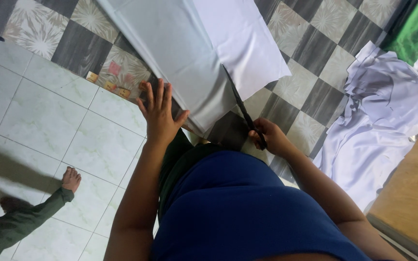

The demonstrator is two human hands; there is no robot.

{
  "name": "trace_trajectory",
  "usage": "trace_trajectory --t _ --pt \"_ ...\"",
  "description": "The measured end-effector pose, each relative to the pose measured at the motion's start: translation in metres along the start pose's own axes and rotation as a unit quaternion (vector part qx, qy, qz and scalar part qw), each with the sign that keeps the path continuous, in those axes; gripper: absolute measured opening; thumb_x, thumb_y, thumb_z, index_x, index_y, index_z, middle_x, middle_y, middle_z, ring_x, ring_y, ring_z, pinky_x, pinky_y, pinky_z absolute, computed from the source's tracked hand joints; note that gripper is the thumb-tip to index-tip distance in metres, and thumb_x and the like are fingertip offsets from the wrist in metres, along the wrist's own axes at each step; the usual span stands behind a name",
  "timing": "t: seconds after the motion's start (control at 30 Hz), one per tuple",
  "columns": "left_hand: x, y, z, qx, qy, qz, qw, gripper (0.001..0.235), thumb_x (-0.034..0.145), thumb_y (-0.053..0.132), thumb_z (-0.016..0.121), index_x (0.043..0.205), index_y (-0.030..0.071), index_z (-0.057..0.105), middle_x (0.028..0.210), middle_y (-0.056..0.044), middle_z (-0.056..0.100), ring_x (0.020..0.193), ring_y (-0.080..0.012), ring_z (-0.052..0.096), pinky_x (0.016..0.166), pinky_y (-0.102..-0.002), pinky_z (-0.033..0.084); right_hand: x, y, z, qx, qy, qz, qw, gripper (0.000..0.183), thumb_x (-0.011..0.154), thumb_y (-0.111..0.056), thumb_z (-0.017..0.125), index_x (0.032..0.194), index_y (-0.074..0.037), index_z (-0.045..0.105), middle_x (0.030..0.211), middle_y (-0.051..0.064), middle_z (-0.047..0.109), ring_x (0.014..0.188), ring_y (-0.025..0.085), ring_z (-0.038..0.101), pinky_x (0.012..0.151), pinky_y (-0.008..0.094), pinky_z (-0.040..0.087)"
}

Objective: Cutting patterns out of white fabric using a pair of scissors on a cutting table

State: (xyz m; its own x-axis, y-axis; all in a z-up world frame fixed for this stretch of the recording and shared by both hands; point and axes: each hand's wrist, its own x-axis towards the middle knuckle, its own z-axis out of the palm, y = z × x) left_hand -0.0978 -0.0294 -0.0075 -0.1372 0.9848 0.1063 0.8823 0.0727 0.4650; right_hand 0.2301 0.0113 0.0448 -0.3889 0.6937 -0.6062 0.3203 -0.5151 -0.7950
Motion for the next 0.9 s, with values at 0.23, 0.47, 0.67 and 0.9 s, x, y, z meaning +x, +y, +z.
trace_trajectory --t 0.23,0.47,0.67,0.9 --pt "0.001 0.003 -0.004 -0.001 -0.004 -0.005 1.000 0.088 0.076 0.049 0.069 0.146 0.007 0.034 0.154 -0.015 0.025 0.142 -0.0417 0.012 0.100 -0.074 0.008 0.019 0.013 -0.004 0.005 -0.011 -0.009 1.000 0.036 0.088 -0.029 0.067 0.100 0.004 0.057 0.053 0.017 0.056 0.041 0.022 0.054 0.038 0.030 0.043" --pt "0.001 0.002 -0.004 0.000 -0.004 -0.003 1.000 0.089 0.076 0.050 0.069 0.146 0.008 0.034 0.154 -0.014 0.025 0.142 -0.0413 0.012 0.101 -0.073 0.010 0.034 -0.023 0.006 -0.004 -0.002 -0.028 1.000 0.039 0.088 -0.033 0.067 0.098 0.003 0.058 0.055 0.018 0.057 0.045 0.021 0.057 0.042 0.028 0.044" --pt "0.001 0.004 -0.006 0.000 -0.008 -0.011 1.000 0.089 0.074 0.047 0.070 0.146 0.009 0.034 0.154 -0.013 0.025 0.143 -0.0403 0.012 0.101 -0.073 0.011 0.040 -0.028 0.008 0.016 0.017 -0.024 0.999 0.038 0.087 -0.030 0.070 0.099 0.004 0.058 0.054 0.015 0.054 0.044 0.020 0.054 0.040 0.026 0.042" --pt "0.001 0.003 -0.004 0.009 -0.007 -0.008 1.000 0.088 0.076 0.053 0.066 0.145 0.009 0.035 0.154 -0.013 0.026 0.143 -0.0399 0.013 0.102 -0.072 0.009 0.036 -0.035 0.010 -0.016 0.039 -0.006 0.999 0.030 0.087 -0.021 0.069 0.098 0.003 0.057 0.058 0.015 0.054 0.046 0.020 0.054 0.040 0.027 0.042"
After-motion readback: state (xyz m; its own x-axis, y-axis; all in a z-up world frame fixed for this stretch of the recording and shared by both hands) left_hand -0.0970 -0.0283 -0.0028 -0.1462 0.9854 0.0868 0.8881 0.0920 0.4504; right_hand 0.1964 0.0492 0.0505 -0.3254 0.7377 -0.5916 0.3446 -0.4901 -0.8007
